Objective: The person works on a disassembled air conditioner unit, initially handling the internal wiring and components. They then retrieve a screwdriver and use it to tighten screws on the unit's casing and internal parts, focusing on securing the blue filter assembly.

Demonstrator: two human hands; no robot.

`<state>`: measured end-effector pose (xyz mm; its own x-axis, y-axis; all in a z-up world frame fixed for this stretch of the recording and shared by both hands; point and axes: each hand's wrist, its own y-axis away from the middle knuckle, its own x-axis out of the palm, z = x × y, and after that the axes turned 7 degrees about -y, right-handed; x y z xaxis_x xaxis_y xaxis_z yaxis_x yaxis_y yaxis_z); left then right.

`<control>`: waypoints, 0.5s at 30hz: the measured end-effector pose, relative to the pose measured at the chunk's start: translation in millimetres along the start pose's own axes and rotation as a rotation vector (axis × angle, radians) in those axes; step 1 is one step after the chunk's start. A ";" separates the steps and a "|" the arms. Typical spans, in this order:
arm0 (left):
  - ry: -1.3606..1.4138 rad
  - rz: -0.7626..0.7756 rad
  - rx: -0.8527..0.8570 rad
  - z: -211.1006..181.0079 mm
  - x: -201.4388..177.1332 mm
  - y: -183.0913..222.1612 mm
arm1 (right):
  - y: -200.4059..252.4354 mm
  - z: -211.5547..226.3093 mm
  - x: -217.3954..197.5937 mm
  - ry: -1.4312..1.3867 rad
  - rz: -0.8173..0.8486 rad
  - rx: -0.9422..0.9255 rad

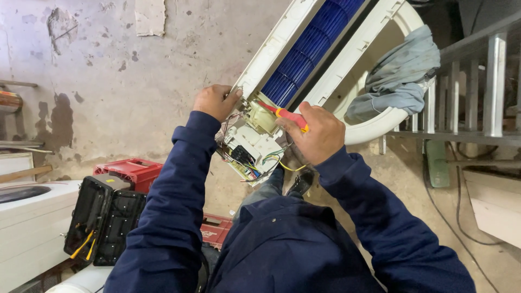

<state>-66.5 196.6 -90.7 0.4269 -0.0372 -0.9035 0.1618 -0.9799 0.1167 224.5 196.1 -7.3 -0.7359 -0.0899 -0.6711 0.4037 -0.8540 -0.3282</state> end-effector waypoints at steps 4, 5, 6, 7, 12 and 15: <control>-0.009 -0.003 0.008 1.5 2.7 0.8 | 9.7 -24.2 14.0 -0.173 0.072 0.425; -0.008 -0.004 0.007 0.7 1.3 1.5 | 14.0 -30.9 15.6 -0.173 0.073 0.424; 0.000 0.004 -0.006 -0.8 -0.2 2.3 | 18.9 -37.4 16.6 -0.235 0.068 0.304; 0.009 0.011 -0.020 -2.4 -1.8 3.0 | 23.6 -43.9 17.4 -0.297 0.064 0.184; -0.018 0.011 -0.036 -0.9 -0.7 2.1 | 30.5 -13.7 5.8 -0.332 0.169 0.235; 0.008 -0.002 -0.025 2.6 1.5 1.2 | 31.0 -5.6 8.2 -0.151 0.118 0.147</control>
<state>-68.0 194.9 -92.9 0.4337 -0.0332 -0.9004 0.1853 -0.9747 0.1252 234.1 171.7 -26.7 -0.7657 -0.2594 -0.5886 0.4160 -0.8976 -0.1456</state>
